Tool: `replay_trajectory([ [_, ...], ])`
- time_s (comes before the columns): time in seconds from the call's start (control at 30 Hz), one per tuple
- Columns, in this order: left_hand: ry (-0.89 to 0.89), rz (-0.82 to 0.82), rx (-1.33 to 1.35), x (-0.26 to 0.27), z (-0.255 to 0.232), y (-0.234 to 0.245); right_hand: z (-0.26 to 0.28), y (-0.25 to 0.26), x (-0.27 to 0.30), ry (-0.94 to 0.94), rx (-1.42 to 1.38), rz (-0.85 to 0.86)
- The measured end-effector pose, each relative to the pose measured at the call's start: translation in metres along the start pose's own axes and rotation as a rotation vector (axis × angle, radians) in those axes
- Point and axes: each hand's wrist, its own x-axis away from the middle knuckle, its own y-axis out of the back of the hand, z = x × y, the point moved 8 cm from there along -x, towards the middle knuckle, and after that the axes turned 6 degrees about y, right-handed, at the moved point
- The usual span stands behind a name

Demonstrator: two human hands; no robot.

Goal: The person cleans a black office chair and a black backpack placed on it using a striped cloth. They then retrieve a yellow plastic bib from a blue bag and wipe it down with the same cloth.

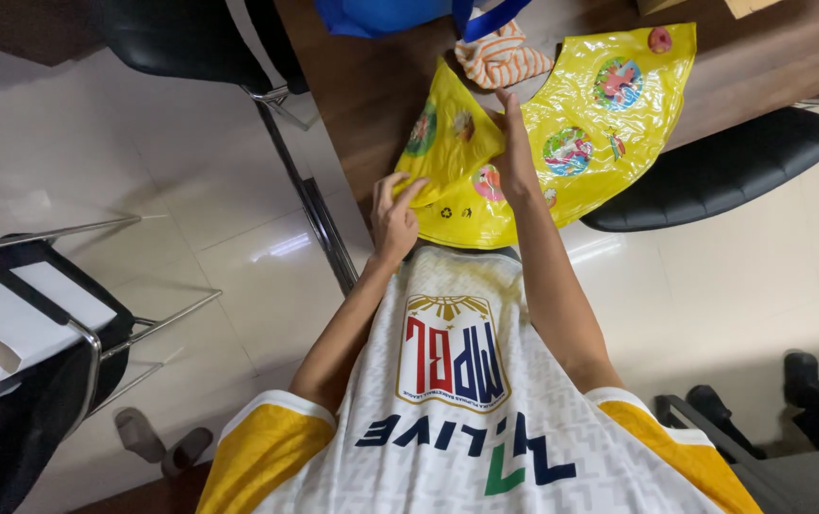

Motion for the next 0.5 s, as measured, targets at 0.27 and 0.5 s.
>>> replay_trajectory([
  [0.27, 0.097, -0.186, -0.016, -0.002, 0.068, 0.013, -0.094, 0.054, -0.008, -0.106, 0.603, 0.114],
  [0.5, 0.602, -0.110, 0.441, -0.004, 0.132, 0.010, -0.097, 0.020, 0.030, -0.286, 1.224, 0.292],
])
